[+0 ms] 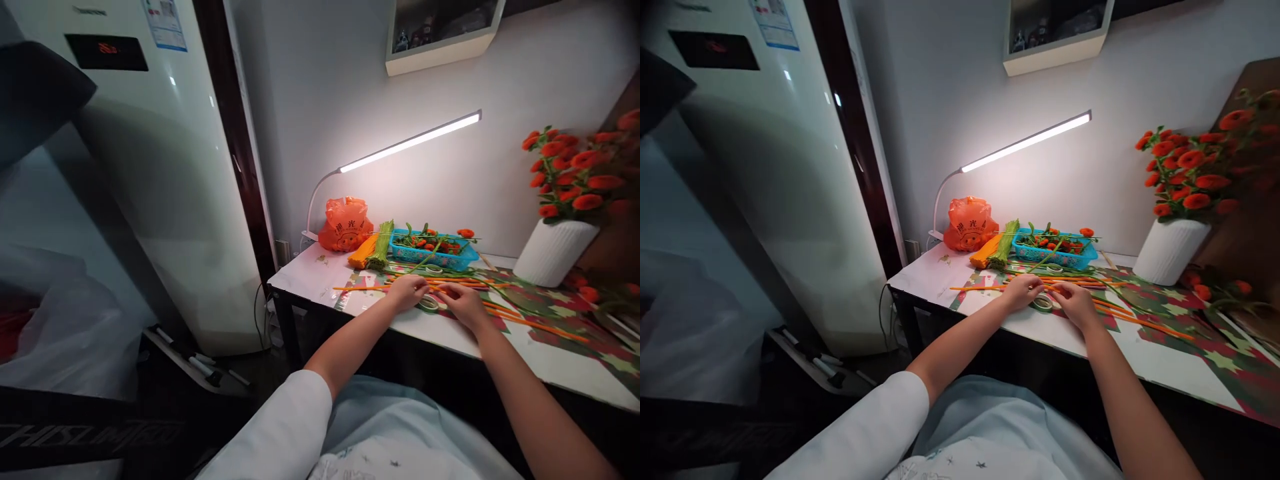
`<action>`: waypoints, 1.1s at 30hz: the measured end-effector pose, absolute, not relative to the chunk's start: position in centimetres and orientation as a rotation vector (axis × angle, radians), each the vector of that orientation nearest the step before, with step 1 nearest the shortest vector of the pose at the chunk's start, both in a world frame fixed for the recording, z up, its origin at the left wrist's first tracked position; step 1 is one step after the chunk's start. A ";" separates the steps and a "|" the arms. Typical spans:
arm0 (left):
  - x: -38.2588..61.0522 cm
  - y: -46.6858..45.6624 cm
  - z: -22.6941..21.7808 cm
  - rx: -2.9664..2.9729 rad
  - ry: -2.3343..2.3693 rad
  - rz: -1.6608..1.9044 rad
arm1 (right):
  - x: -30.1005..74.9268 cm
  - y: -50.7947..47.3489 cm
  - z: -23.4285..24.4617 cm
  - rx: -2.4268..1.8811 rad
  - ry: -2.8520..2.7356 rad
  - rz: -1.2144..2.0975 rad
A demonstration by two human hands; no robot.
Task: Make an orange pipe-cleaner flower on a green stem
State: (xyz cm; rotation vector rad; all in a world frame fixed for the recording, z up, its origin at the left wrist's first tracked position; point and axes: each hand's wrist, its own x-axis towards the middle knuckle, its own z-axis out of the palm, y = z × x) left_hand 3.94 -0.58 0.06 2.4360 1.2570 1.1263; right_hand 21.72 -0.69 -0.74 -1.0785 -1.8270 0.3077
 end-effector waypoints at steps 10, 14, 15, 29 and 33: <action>3.9 -0.3 0.4 2.073 1.135 1.050 | 20.9 -1.1 -0.2 -0.927 -1.773 0.414; 3.8 -0.5 0.6 2.047 1.060 1.049 | 20.6 -1.5 0.3 -0.935 -1.777 0.449; 3.7 -0.5 0.7 2.056 1.040 1.047 | 20.6 -1.5 0.5 -0.947 -1.785 0.463; 2.6 0.2 1.2 2.726 1.097 1.363 | 20.5 -0.5 0.0 -1.027 -1.668 0.746; 2.6 0.0 1.6 2.758 1.120 1.287 | 20.7 -0.4 0.0 -1.018 -1.647 0.786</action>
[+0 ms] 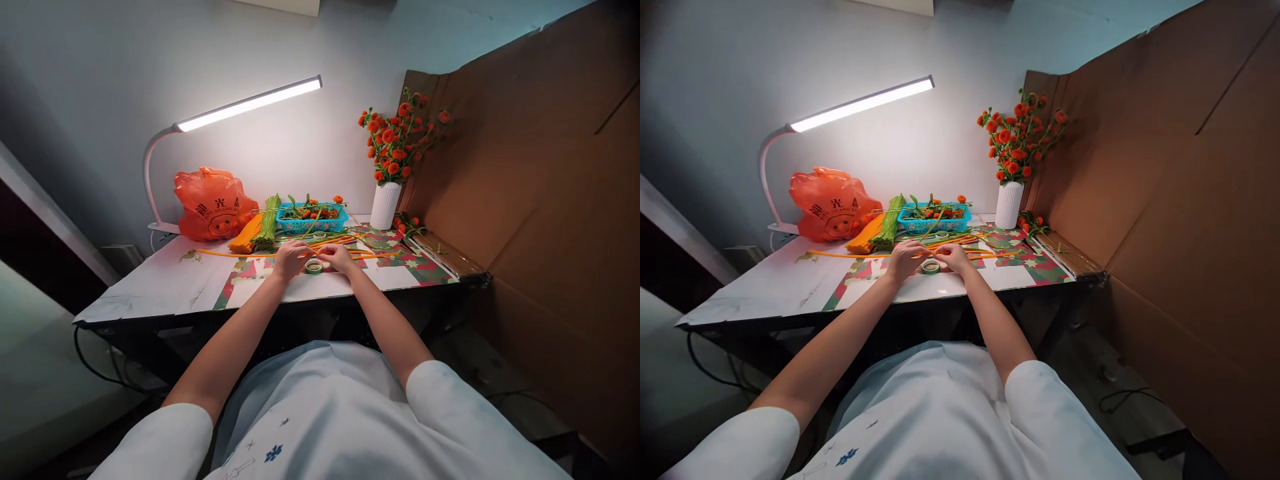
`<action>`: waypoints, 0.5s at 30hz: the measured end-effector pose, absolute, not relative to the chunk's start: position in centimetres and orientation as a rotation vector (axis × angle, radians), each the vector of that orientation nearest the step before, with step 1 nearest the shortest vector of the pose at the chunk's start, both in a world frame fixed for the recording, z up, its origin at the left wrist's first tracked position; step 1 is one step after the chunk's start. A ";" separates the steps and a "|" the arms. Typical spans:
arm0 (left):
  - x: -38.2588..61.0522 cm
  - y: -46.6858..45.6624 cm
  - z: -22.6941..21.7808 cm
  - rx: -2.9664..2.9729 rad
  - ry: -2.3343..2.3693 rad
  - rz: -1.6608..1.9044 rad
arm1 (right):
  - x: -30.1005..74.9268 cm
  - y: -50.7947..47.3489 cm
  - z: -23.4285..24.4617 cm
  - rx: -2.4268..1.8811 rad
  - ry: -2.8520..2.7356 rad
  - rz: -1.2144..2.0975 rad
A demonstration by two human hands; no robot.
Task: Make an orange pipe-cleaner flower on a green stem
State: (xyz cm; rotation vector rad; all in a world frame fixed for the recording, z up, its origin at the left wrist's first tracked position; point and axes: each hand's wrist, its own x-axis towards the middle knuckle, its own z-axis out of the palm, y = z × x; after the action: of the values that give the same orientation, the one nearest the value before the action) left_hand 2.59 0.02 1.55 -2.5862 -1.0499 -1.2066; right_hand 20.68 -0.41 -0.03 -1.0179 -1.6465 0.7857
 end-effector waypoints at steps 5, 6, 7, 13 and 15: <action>2.5 -0.1 1.8 -2.590 -1.079 -1.137 | 20.8 -0.8 0.3 -1.028 -1.662 0.786; 2.5 -0.1 1.8 -2.593 -1.077 -1.135 | 20.9 -0.9 0.3 -1.022 -1.669 0.785; 2.5 -0.1 1.8 -2.596 -1.074 -1.135 | 20.9 -0.9 0.4 -1.018 -1.674 0.783; 2.5 0.2 1.6 -2.634 -1.077 -1.182 | 20.9 -0.7 0.3 -1.042 -1.659 0.771; 2.5 0.3 1.5 -2.647 -1.091 -1.238 | 20.9 -0.7 0.3 -1.046 -1.648 0.773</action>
State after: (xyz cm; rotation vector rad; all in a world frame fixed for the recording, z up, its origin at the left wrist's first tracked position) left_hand 2.51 0.25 1.49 -2.6466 -1.0909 -1.2379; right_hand 20.86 -0.68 0.25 -1.0458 -1.6476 0.7733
